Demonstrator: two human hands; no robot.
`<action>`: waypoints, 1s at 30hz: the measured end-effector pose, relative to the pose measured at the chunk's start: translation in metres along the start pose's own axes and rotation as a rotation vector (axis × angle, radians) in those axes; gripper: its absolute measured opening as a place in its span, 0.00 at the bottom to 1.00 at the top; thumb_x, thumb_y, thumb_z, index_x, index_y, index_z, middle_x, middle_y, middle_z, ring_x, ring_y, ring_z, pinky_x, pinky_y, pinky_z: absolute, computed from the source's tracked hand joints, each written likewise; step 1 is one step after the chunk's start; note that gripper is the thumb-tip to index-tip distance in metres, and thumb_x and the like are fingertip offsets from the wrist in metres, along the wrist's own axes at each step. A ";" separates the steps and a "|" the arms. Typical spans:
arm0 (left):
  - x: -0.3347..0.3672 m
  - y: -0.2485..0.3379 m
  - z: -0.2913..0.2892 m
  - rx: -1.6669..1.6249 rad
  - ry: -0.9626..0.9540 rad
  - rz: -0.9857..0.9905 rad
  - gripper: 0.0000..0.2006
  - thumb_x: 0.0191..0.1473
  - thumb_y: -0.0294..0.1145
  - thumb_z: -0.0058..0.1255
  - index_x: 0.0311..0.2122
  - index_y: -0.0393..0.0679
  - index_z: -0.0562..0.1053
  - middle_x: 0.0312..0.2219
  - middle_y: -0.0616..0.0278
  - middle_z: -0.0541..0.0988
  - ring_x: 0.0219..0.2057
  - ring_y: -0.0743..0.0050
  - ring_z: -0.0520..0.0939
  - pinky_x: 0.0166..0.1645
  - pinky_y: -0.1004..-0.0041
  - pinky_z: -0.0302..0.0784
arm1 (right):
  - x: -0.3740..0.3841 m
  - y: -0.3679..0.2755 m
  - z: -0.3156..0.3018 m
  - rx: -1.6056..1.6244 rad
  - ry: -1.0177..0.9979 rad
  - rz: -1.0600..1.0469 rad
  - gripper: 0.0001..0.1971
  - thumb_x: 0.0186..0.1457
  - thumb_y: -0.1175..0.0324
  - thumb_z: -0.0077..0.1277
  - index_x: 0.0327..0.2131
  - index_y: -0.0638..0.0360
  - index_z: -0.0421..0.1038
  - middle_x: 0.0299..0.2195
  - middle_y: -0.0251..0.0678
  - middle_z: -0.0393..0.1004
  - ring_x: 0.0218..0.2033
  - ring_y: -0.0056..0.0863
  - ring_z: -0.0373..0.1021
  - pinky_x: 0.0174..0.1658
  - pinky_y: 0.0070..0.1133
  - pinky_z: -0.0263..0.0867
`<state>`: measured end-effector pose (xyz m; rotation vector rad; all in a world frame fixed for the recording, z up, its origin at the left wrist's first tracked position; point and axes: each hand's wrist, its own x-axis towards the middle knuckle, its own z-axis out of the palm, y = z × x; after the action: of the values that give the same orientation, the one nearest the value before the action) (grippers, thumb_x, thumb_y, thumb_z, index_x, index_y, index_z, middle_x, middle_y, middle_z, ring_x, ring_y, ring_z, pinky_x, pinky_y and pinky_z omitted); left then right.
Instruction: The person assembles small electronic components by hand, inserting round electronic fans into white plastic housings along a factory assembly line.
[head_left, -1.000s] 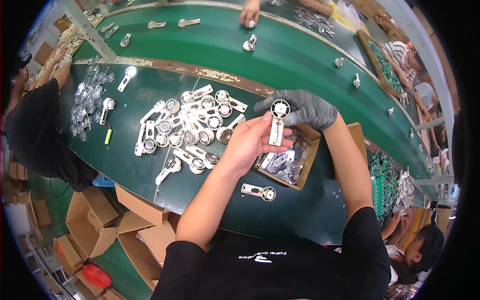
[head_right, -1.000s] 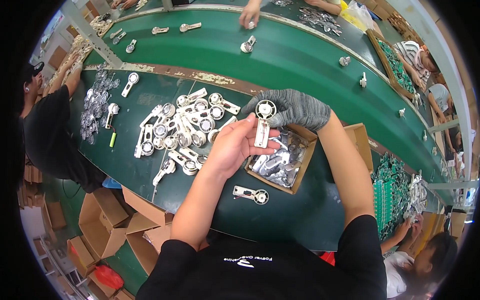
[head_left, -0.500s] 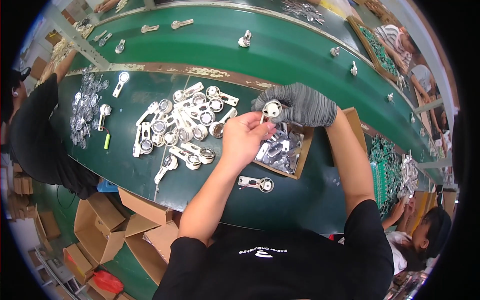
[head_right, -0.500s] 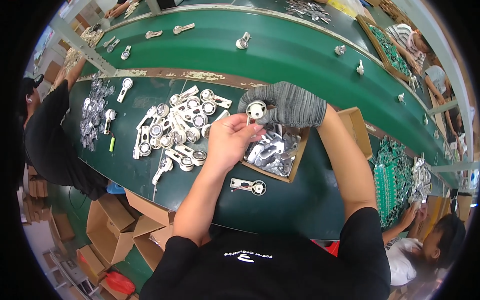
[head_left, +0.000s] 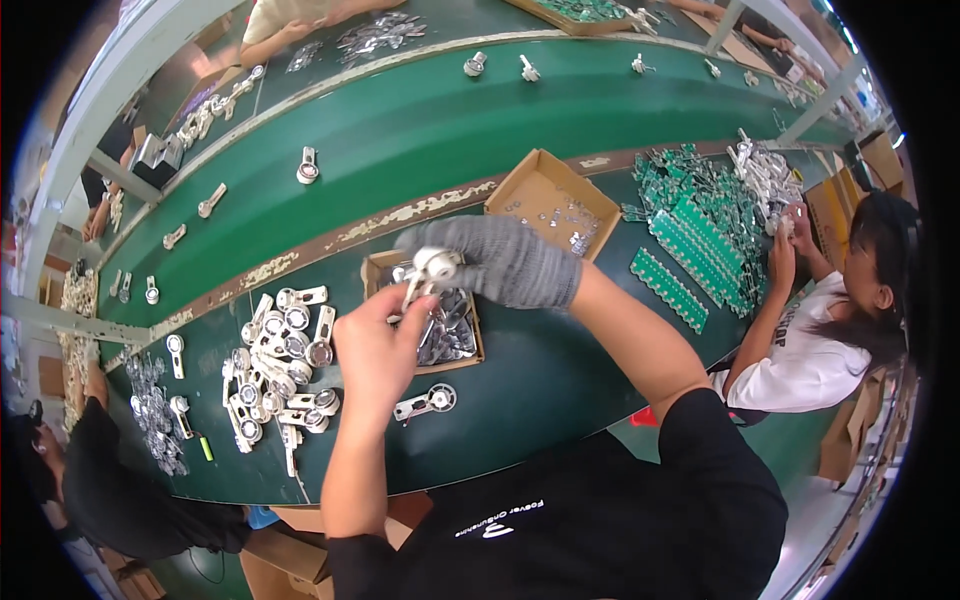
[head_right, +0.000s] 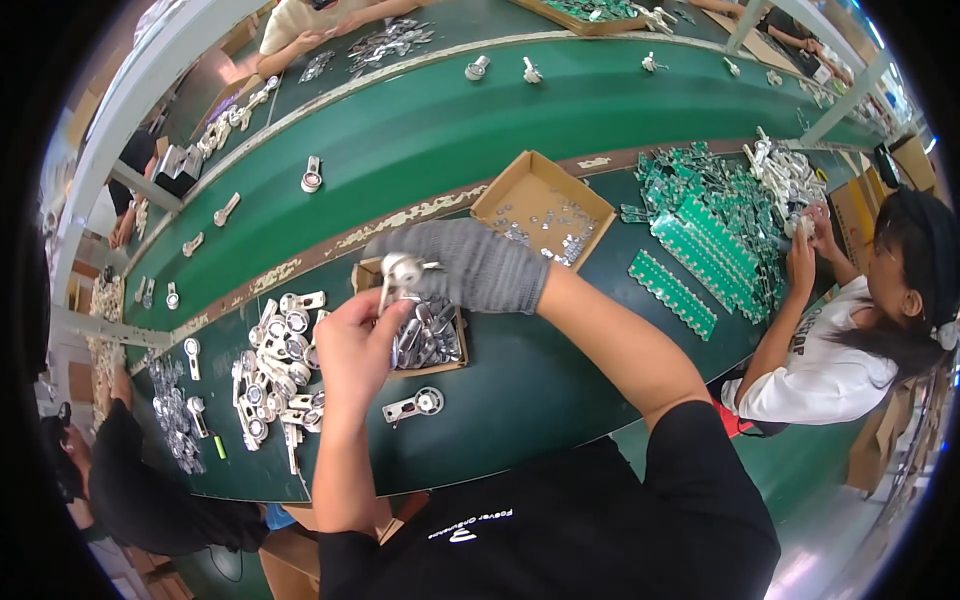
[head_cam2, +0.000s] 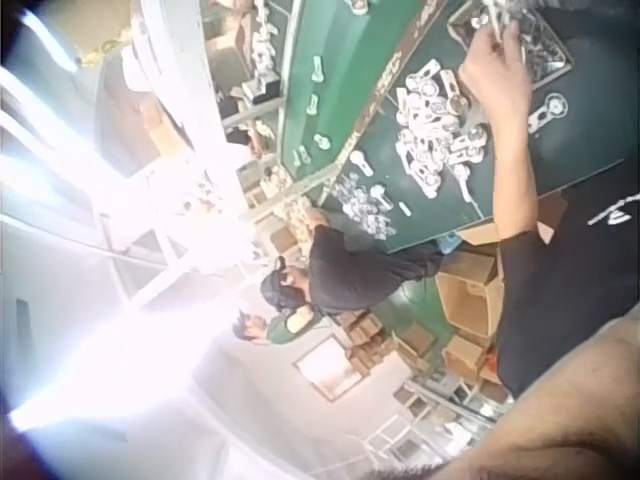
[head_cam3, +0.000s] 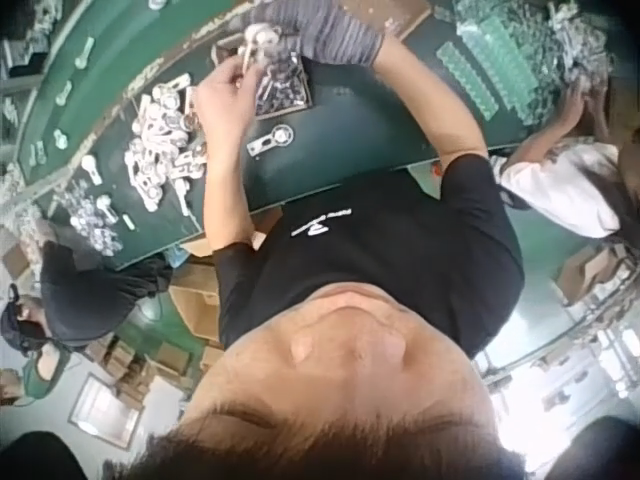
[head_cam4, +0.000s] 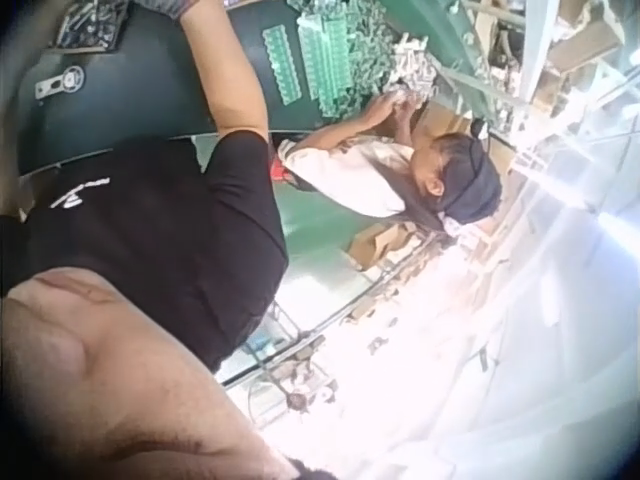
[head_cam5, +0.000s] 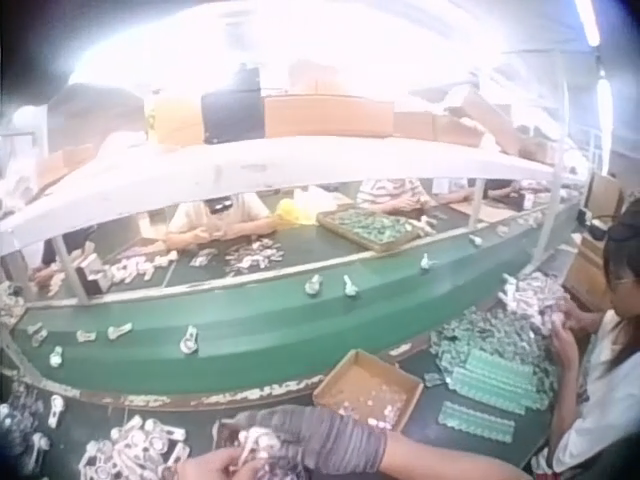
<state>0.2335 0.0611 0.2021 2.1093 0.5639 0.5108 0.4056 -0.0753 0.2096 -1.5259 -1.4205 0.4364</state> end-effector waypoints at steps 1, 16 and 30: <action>0.012 0.011 -0.001 0.158 -0.073 0.122 0.09 0.54 0.33 0.65 0.37 0.39 0.83 0.19 0.61 0.81 0.20 0.81 0.76 0.28 0.74 0.72 | -0.014 0.009 -0.009 -0.183 0.100 0.034 0.26 0.59 0.65 0.61 0.60 0.54 0.69 0.55 0.36 0.76 0.55 0.30 0.73 0.58 0.27 0.68; 0.072 0.000 0.010 0.114 -0.008 0.101 0.32 0.57 0.42 0.62 0.60 0.31 0.69 0.55 0.37 0.76 0.58 0.47 0.78 0.60 0.59 0.74 | -0.105 0.092 -0.132 -0.760 0.130 0.913 0.20 0.58 0.57 0.53 0.44 0.65 0.78 0.41 0.57 0.79 0.45 0.51 0.75 0.53 0.37 0.70; -0.047 -0.053 -0.016 0.241 0.156 -0.173 0.21 0.57 0.35 0.62 0.49 0.30 0.76 0.30 0.47 0.85 0.28 0.60 0.86 0.36 0.64 0.80 | -0.122 0.090 -0.147 -0.688 0.515 0.752 0.24 0.61 0.61 0.50 0.55 0.67 0.66 0.44 0.55 0.76 0.45 0.49 0.74 0.50 0.37 0.70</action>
<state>0.1757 0.0722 0.1597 2.2316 0.9279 0.5328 0.5408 -0.2305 0.1629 -2.5079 -0.5575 -0.0525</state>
